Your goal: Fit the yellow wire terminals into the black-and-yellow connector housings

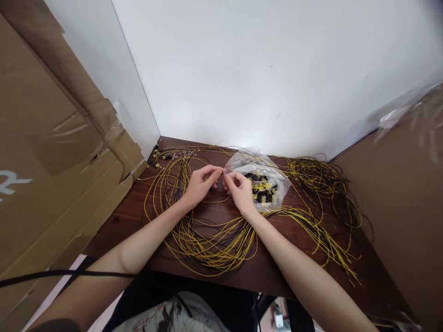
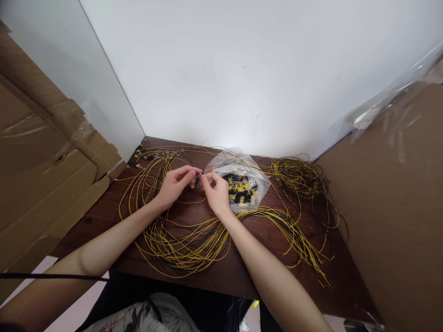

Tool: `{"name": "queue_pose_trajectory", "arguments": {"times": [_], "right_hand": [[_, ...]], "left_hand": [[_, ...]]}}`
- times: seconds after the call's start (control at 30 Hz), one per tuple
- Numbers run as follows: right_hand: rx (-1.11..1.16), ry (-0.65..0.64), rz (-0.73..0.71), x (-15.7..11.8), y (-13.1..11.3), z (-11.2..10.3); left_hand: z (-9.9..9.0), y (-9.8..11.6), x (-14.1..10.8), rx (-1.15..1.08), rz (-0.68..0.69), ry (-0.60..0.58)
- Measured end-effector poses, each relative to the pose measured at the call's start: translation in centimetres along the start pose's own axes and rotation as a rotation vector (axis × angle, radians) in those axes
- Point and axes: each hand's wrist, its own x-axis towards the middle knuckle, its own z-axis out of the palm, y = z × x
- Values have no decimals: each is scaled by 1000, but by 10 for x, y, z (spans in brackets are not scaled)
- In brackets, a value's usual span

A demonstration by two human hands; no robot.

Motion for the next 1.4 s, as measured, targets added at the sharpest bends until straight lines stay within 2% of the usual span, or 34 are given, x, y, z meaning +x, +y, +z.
{"name": "queue_pose_trajectory", "arguments": {"times": [0.2, 0.3, 0.77, 0.97, 1.13, 1.4], "right_hand": [[74, 7, 27, 0, -1, 0], [81, -6, 24, 0, 0, 0], [12, -36, -29, 0, 2, 0], [4, 18, -50, 0, 2, 1], [85, 74, -54, 2, 0, 2], [141, 51, -53, 1, 2, 2]], "left_hand": [[-1, 0, 1, 113, 56, 58], [-1, -2, 2, 98, 65, 86], [2, -1, 0, 78, 98, 66], [2, -4, 0, 71, 25, 63], [0, -7, 1, 133, 59, 94], [0, -1, 1, 196, 6, 30]]}}
